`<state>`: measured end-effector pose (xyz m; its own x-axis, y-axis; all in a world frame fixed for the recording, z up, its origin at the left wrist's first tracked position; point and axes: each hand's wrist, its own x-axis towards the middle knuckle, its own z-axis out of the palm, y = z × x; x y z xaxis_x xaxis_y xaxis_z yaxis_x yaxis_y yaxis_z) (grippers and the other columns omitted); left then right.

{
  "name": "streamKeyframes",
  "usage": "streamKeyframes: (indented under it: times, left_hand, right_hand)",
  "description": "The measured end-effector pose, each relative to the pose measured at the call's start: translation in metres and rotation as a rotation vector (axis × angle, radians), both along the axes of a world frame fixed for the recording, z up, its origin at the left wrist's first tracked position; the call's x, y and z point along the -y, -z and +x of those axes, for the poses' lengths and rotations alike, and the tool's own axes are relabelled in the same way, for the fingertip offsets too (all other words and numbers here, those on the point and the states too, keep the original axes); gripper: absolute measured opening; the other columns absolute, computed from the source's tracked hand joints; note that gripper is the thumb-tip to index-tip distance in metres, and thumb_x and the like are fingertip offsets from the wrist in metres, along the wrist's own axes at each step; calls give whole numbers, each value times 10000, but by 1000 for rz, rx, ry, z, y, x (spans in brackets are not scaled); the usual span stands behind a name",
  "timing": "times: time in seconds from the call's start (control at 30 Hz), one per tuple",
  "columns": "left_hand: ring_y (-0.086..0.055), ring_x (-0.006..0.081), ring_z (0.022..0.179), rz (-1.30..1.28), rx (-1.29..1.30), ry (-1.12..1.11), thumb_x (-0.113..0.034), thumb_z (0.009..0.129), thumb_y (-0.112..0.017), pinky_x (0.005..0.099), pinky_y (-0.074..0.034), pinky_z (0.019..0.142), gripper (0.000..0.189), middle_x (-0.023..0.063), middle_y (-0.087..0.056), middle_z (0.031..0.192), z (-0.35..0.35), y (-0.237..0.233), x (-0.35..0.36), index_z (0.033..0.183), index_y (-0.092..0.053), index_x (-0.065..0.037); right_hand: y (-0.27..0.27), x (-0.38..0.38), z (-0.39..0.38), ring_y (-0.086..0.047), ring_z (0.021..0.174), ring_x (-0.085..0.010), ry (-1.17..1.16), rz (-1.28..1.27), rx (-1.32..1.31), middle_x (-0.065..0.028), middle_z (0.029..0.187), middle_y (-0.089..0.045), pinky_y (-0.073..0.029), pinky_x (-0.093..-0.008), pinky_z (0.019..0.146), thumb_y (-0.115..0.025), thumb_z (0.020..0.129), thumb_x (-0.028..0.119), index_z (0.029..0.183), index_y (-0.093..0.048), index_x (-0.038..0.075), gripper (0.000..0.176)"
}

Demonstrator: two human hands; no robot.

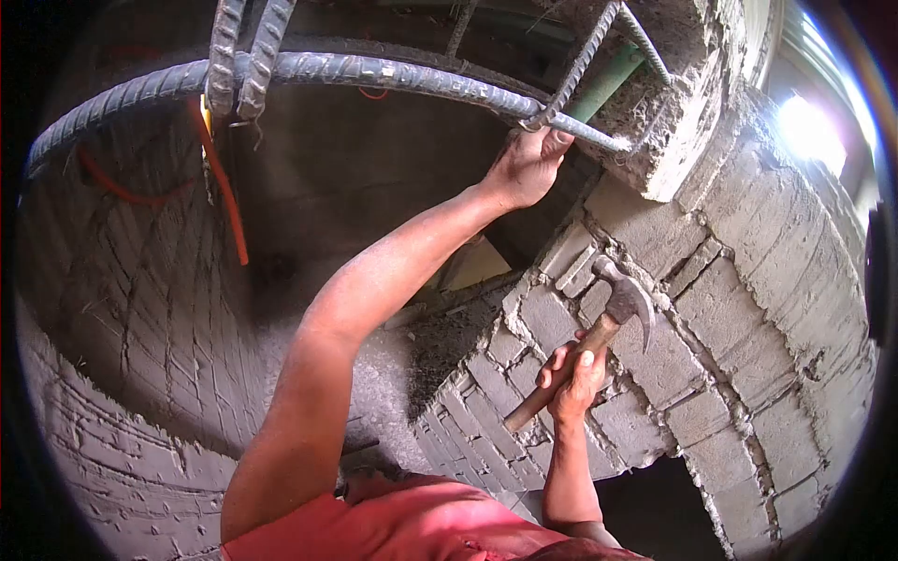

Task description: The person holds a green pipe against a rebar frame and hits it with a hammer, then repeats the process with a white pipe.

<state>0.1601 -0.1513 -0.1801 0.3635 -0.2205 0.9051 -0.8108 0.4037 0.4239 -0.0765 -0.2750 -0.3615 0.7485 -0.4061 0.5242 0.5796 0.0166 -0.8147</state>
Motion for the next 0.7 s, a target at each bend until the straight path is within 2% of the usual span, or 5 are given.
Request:
streamKeyframes:
  times: [0.17,0.23,0.3,0.57,0.7]
  left_hand:
    - [-350,42,489,-46,-35,21,-528,1019,-465,259,-271,425,471,-62,-362,598,5,-1,14,821,-457,-100]
    - [-377,48,415,76,-456,558,-411,1033,-506,244,-278,355,329,-60,-397,587,-9,-8,-4,887,-500,-116]
    - [-374,47,379,100,-489,563,-358,1030,-518,230,-286,319,228,-53,-414,583,-13,-16,-21,950,-518,-144]
    - [-320,34,442,276,-294,64,-264,996,-518,243,-260,390,242,-68,-363,591,-42,-45,-77,802,-414,-162]
    - [-411,66,414,314,-230,12,-521,1050,-353,230,-336,364,408,-23,-450,616,-36,-42,-69,860,-415,-165]
  right_hand:
    - [-1,6,3,-480,443,-138,-2,-10,-37,-55,726,-507,-437,-270,404,-545,987,486,1255,-414,60,520]
    - [-6,10,3,-478,440,-136,-4,-19,-51,-55,725,-509,-435,-267,402,-547,986,489,1251,-421,56,523]
    - [-12,10,3,-484,468,-143,-47,-11,-131,-73,743,-518,-432,-266,432,-551,988,465,1236,-452,25,515]
    - [-11,8,16,-498,460,-128,-47,-7,-160,-54,705,-518,-422,-254,439,-491,1005,497,1228,-461,18,530]
    - [-19,0,21,-504,489,-116,-22,-2,-14,-53,740,-533,-426,-247,459,-490,993,543,1228,-462,-1,593]
